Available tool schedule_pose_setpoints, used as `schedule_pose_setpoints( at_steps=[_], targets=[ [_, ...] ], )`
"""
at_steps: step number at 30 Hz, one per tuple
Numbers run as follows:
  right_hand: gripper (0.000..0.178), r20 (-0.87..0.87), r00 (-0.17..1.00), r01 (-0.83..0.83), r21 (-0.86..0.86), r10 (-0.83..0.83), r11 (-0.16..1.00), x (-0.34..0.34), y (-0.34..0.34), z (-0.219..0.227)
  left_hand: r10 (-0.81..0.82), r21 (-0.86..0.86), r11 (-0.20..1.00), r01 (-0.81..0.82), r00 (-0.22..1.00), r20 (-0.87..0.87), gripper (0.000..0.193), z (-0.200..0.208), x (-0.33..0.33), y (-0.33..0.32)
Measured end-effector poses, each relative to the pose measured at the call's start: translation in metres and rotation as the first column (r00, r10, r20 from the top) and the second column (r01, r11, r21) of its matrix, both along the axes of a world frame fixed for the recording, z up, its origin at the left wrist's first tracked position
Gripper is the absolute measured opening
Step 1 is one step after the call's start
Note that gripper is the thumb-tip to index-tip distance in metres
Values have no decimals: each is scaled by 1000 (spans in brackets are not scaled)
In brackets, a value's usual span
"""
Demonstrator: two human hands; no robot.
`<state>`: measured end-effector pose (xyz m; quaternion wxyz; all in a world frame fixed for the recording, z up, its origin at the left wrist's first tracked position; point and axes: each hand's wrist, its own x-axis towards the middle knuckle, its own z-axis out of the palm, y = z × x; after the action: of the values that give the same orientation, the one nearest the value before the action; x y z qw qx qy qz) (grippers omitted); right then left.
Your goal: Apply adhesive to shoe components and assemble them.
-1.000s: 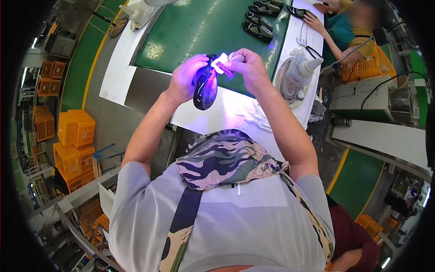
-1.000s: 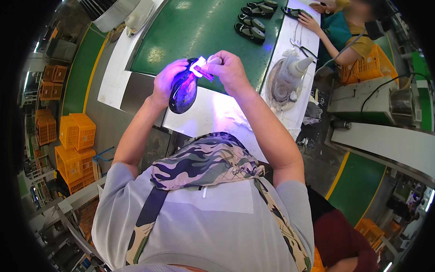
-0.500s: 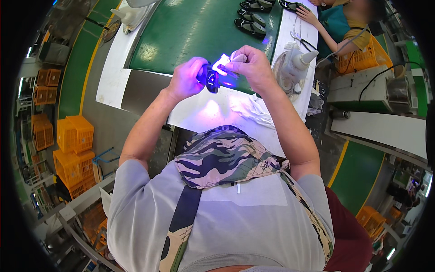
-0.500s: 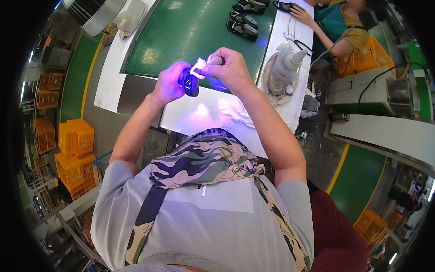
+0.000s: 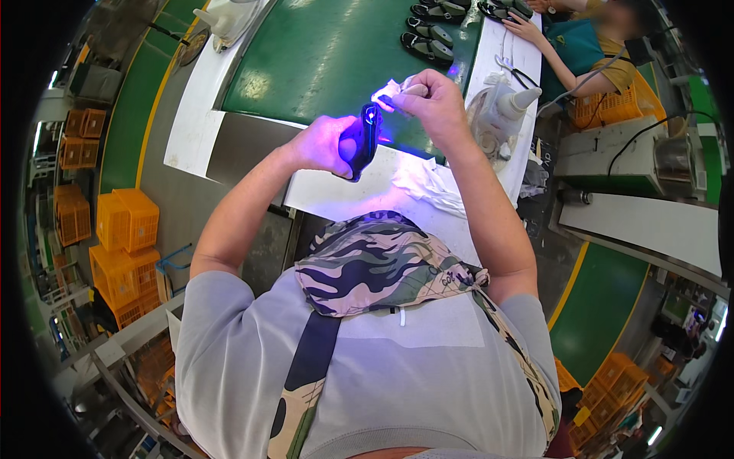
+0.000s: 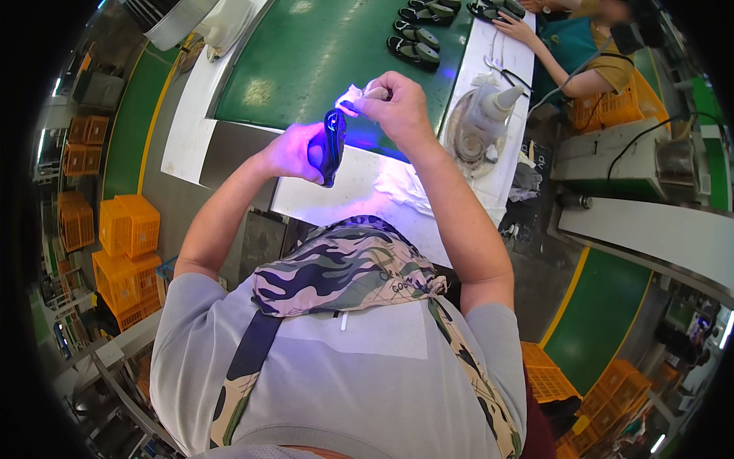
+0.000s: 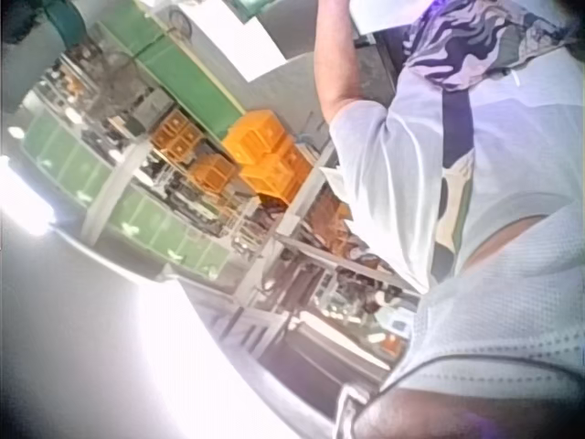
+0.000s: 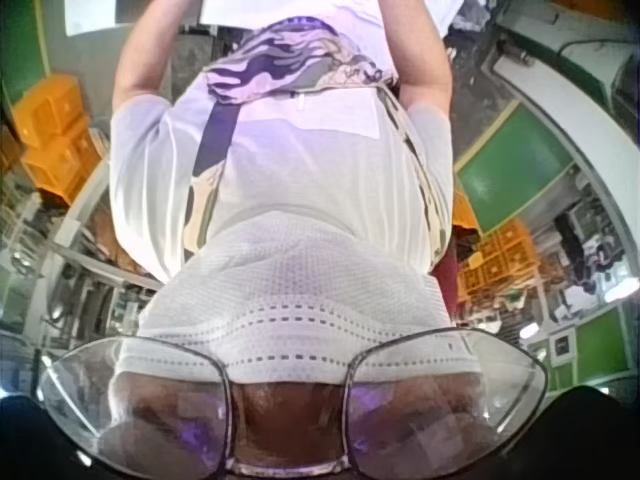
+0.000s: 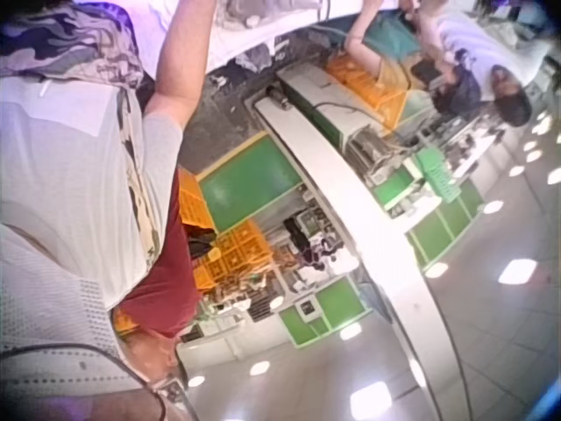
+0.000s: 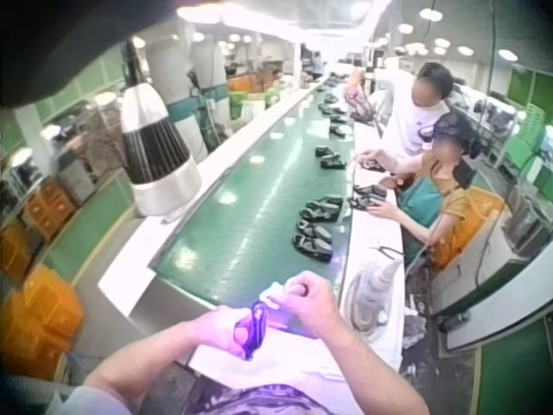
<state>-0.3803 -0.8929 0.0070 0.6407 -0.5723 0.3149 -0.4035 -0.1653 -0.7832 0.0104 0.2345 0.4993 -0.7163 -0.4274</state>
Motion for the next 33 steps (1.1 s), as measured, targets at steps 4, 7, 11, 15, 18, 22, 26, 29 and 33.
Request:
schedule_pose_setpoints(
  at_steps=[4,7,11,15,18,22,26,29,33],
  targets=[
    [19,35,999,-10,7,10,1000,0,1,2,1,125,992,11,995,-98,69,-9,7,2],
    [19,63,998,-18,48,15,999,-2,2,4,-22,161,987,15,999,41,72,-12,11,2],
    [19,-15,1000,9,-92,-10,996,-1,-2,-5,-7,285,957,54,987,-162,80,-17,13,4],
    [19,-73,997,1,-199,-16,980,1,3,-3,122,402,914,44,917,-379,79,-30,16,7],
    [19,-61,998,-17,-187,6,982,5,6,-8,165,413,910,19,899,-406,79,-32,19,6],
    [19,-33,998,-53,-189,47,981,7,11,-15,283,485,875,-10,823,-493,77,-29,18,11],
    [20,-59,993,-114,-175,105,978,9,18,-18,385,556,831,4,718,-580,73,-31,16,15],
    [20,-45,994,-107,-156,101,982,11,25,-17,431,612,789,53,663,-612,87,-28,16,19],
    [20,-15,991,-131,-49,130,990,11,26,-23,465,618,784,56,606,-645,65,-30,13,24]
  ],
)
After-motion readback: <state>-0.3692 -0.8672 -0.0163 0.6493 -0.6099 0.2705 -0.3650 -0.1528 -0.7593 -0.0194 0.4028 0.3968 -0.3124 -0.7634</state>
